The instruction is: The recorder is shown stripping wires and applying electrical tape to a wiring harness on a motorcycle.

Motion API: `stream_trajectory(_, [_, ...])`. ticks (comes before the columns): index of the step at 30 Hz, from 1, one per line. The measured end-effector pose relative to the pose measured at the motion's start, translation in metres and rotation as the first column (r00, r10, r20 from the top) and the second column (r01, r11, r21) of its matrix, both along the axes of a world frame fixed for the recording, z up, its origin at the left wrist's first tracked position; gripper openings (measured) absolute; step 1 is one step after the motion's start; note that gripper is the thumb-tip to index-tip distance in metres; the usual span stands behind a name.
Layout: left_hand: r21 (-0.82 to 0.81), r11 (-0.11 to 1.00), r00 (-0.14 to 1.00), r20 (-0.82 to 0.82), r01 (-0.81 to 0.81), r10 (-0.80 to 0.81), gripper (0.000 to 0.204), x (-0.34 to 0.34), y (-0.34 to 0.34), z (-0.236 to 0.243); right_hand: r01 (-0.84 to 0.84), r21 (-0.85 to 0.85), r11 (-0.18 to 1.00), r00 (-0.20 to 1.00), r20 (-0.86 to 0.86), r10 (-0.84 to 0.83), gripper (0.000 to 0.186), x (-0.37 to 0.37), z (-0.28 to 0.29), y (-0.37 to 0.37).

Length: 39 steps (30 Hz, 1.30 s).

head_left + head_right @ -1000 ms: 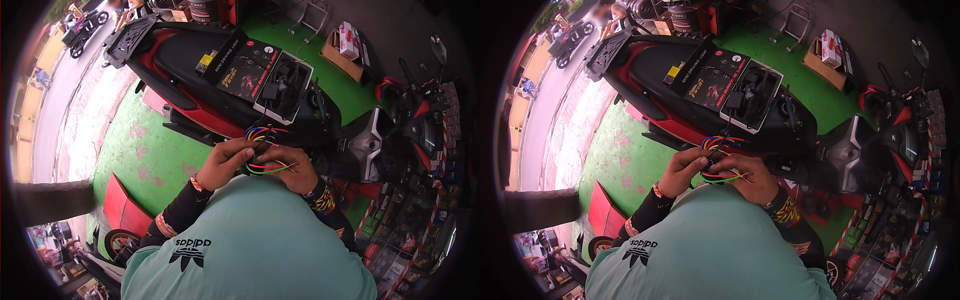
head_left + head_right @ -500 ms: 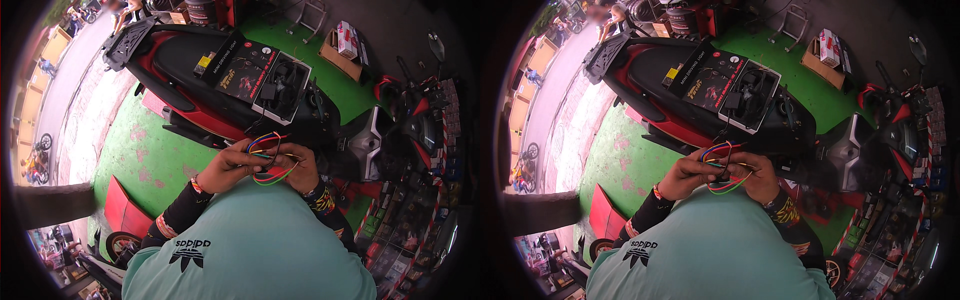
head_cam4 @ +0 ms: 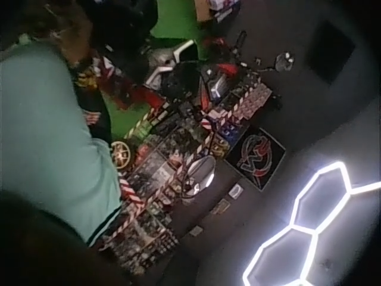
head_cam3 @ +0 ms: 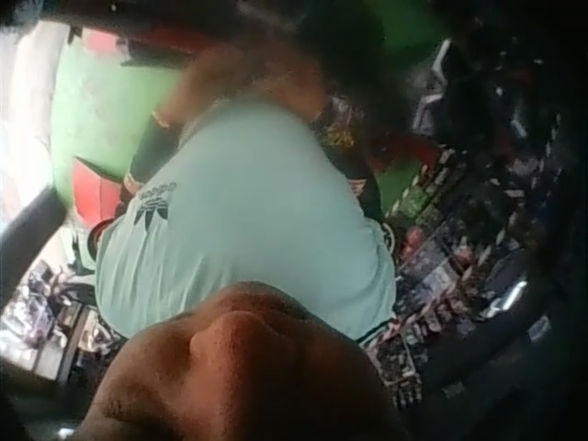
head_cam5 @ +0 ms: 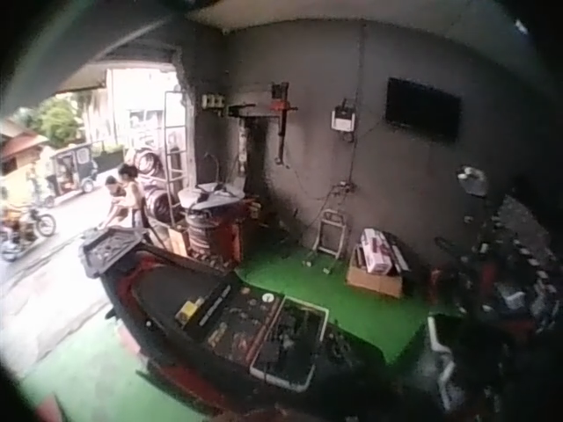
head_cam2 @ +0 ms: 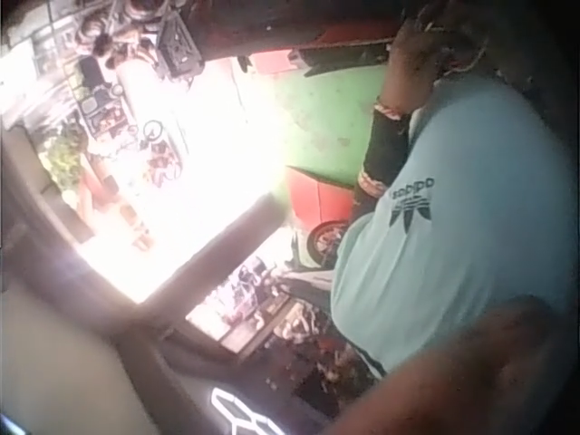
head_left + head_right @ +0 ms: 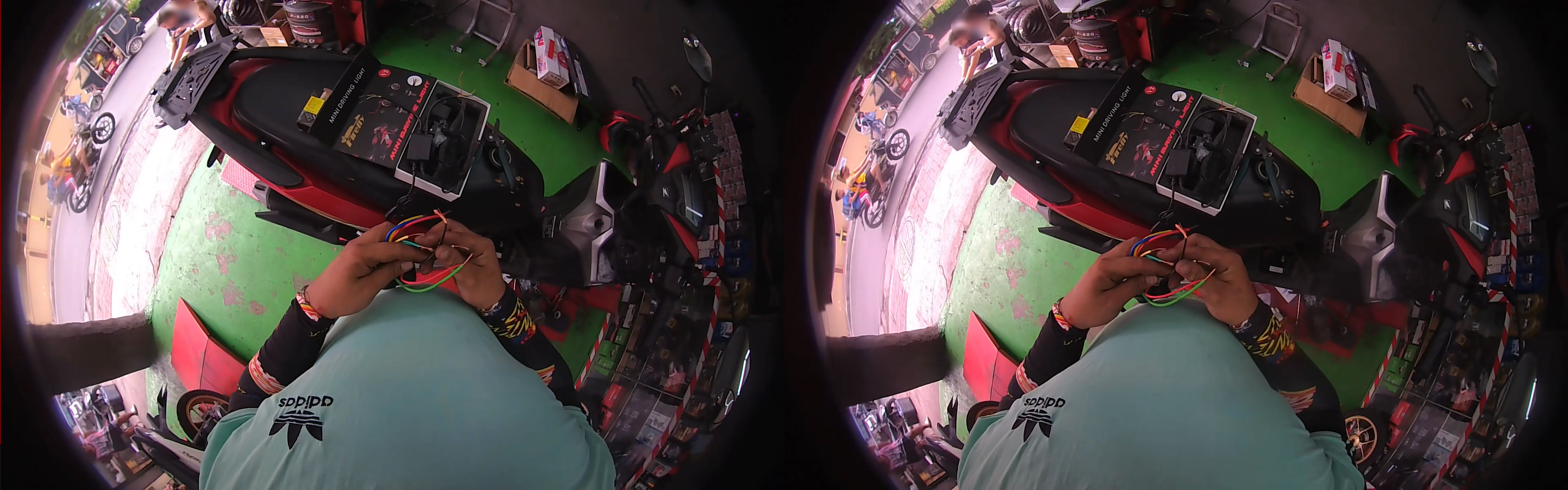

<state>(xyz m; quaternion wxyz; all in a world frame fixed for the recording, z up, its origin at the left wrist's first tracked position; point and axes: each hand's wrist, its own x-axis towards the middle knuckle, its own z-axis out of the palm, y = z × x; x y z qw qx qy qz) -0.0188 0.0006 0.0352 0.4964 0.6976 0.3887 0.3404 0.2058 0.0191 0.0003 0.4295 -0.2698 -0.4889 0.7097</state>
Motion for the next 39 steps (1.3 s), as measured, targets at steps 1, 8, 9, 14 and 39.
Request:
stream_trajectory(1, [-0.011, 1.0, 1.0, -0.022, -0.006, 0.005, 0.028, 0.0, 0.001, 0.001, 0.004, 0.001, 1.0, 1.0, -0.002, -0.004, 0.025, -0.001, 0.001, 0.0])
stream_trajectory(8, [-0.128, 0.975, 0.974, 0.112, -0.183, 0.197, 0.035, 0.011, -0.002, -0.012, 0.166, -0.014, 0.986, 0.983, 0.082, -0.164, 0.015, -0.006, 0.009, -0.002])
stream_trajectory(9, [-0.089, 0.971, 0.969, 0.09, -0.223, 0.231, 0.037, 0.013, 0.001, -0.013, 0.187, -0.028, 0.982, 0.979, 0.083, -0.184, 0.014, -0.007, 0.008, -0.002])
stream_trajectory(14, [-0.176, 0.957, 0.972, -0.011, -0.231, 0.233, 0.039, 0.011, 0.007, -0.009, 0.149, 0.098, 0.984, 0.974, 0.157, -0.164, 0.017, -0.005, 0.005, -0.004])
stream_trajectory(39, [-0.24, 0.913, 0.914, 0.159, -0.331, 0.374, 0.016, 0.013, 0.005, -0.021, 0.038, -0.056, 0.998, 0.999, 0.02, -0.037, 0.023, -0.002, -0.011, 0.002])
